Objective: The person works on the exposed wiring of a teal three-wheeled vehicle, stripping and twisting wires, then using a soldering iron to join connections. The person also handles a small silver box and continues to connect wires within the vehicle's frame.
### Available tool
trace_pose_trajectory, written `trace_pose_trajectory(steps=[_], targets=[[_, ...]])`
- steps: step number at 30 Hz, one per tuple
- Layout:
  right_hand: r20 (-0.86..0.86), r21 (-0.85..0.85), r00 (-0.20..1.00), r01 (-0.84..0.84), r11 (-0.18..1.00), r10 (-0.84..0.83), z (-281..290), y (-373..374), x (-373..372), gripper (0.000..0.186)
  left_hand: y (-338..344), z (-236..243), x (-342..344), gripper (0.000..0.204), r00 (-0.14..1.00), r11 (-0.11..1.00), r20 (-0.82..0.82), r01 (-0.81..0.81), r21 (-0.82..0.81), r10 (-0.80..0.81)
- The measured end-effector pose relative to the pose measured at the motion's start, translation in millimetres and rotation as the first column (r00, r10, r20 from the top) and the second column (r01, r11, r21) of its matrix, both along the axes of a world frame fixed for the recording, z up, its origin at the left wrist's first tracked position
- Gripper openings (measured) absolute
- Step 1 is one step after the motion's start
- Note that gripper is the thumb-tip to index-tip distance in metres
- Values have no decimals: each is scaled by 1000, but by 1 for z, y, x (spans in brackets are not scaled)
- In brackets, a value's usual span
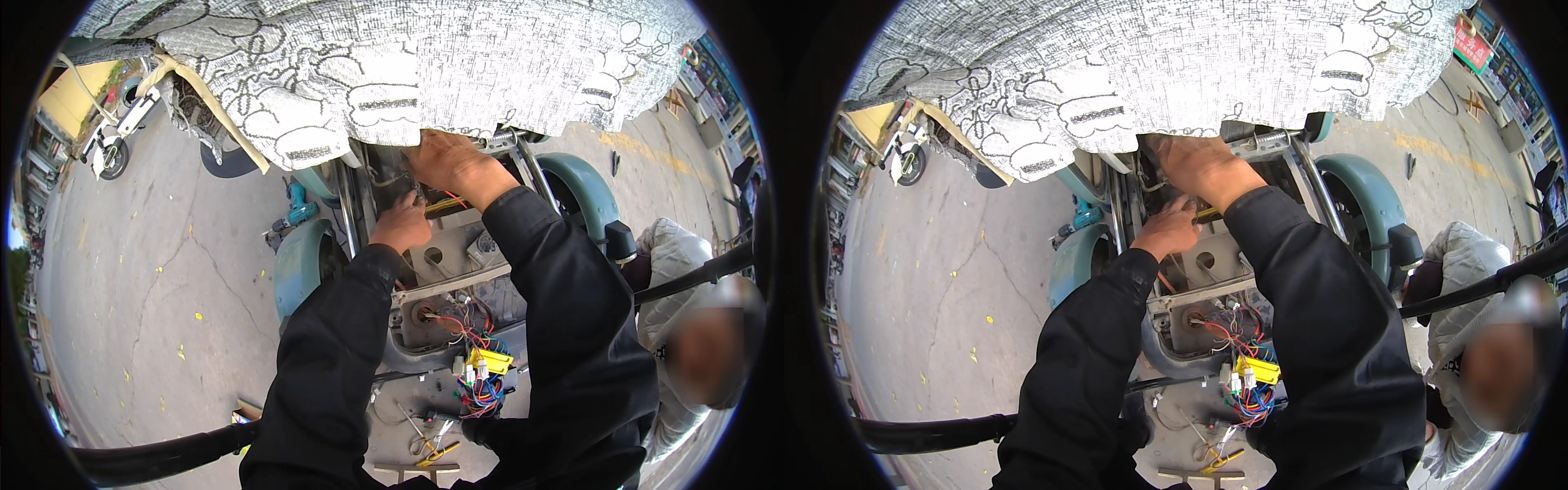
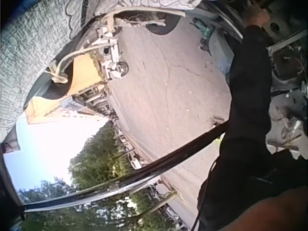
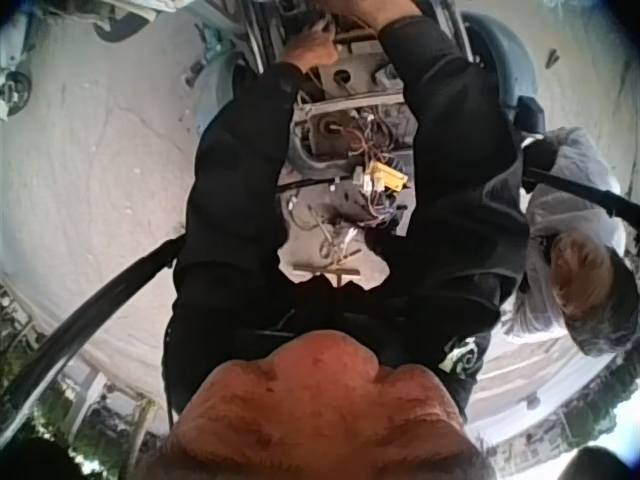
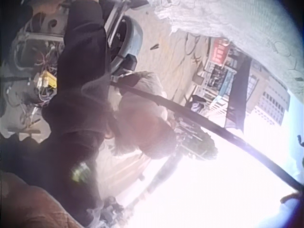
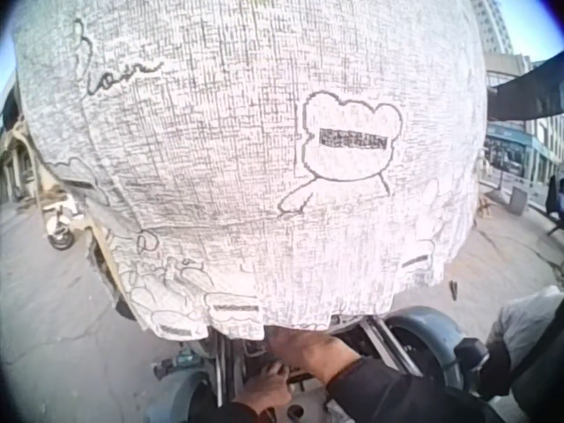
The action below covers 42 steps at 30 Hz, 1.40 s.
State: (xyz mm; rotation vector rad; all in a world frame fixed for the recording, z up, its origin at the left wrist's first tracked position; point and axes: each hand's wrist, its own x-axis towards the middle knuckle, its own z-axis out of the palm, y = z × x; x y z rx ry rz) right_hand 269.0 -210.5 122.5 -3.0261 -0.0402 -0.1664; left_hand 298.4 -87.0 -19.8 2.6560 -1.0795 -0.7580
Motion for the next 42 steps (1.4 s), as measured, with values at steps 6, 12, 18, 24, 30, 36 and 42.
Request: trace_pose_trajectory(steps=[6,12,18,24,30,36,42], targets=[[164,-100,986,43,994,-26,-26,0,18,33,2,-12,1,69,998,998,61,0,-66,4],[155,-42,982,117,992,-109,-28,22,26,32,0,4,6,71,997,982,-79,-17,-189,2],[-179,-7,983,-29,1000,27,-6,-26,16,63,-18,29,3,49,820,410,-34,-321,-854,572],[14,202,999,-47,978,45,-9,-26,20,54,-67,3,53,50,940,202,-85,-159,-966,331],[3,243,997,-79,967,81,-26,-30,28,37,-71,-43,91,47,944,277,62,-32,-960,323],[151,231,982,-146,962,113,-28,-19,19,32,-52,-44,94,57,943,483,116,-53,-874,313],[128,155,987,-117,981,98,-18,-11,13,29,-44,-46,110,53,765,610,531,234,-757,364]])
